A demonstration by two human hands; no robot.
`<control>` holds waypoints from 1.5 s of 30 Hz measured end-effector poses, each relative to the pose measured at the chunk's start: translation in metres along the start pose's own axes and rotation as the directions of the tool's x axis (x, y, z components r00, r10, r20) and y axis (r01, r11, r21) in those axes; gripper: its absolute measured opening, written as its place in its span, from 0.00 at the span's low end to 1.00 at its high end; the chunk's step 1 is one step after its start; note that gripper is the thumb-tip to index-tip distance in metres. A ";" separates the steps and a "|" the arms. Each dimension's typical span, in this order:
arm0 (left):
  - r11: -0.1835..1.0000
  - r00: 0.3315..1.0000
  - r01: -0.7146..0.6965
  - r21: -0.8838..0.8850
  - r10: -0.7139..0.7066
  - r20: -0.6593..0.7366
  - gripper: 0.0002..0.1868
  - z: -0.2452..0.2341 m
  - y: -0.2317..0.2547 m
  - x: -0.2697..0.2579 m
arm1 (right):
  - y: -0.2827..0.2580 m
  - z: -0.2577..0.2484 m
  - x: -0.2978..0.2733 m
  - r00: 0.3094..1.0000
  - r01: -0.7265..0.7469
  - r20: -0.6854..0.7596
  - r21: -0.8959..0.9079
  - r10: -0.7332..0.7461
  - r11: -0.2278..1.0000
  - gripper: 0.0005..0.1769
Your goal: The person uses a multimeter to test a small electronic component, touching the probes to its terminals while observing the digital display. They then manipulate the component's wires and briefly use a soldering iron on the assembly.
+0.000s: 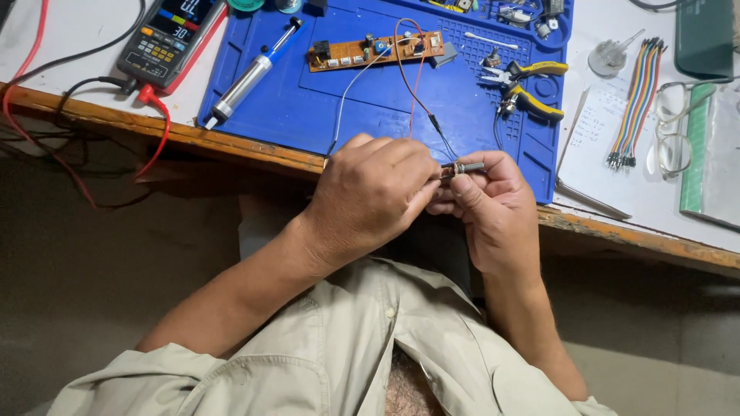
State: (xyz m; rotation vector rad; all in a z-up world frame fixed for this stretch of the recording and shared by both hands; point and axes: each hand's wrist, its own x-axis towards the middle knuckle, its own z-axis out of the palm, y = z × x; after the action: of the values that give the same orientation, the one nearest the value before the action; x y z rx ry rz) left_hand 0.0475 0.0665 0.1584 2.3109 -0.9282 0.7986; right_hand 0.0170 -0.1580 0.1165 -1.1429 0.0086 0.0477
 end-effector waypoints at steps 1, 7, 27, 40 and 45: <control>1.000 1.000 0.001 0.002 -0.001 0.001 0.11 0.001 -0.002 -0.001 | -0.002 0.002 -0.001 1.000 -0.001 0.001 0.002 0.001 1.000 0.16; 0.999 0.999 -0.004 -0.048 0.002 -0.046 0.09 0.002 -0.010 -0.008 | -0.027 0.022 -0.011 1.000 0.000 0.023 -0.406 0.010 0.914 0.13; 0.982 0.987 0.134 -0.135 -0.120 0.105 0.12 0.035 -0.044 -0.022 | -0.036 0.041 0.014 0.998 -0.070 -0.070 -0.997 -0.008 0.036 0.15; 0.991 0.986 0.127 -0.031 -0.123 0.116 0.13 0.034 -0.037 -0.019 | -0.064 0.047 -0.006 0.999 -0.010 -0.018 -0.969 -0.032 0.247 0.17; 0.993 0.980 0.122 -0.011 -0.118 0.161 0.18 0.029 -0.034 -0.015 | -0.073 0.035 -0.010 0.995 0.017 -0.009 -0.965 -0.099 0.260 0.20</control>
State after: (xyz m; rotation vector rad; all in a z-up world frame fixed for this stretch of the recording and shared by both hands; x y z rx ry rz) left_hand 0.0735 0.0759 0.1198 2.4152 -0.8500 0.5571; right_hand 0.0091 -0.1570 0.1977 -2.4480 -0.0056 -0.0740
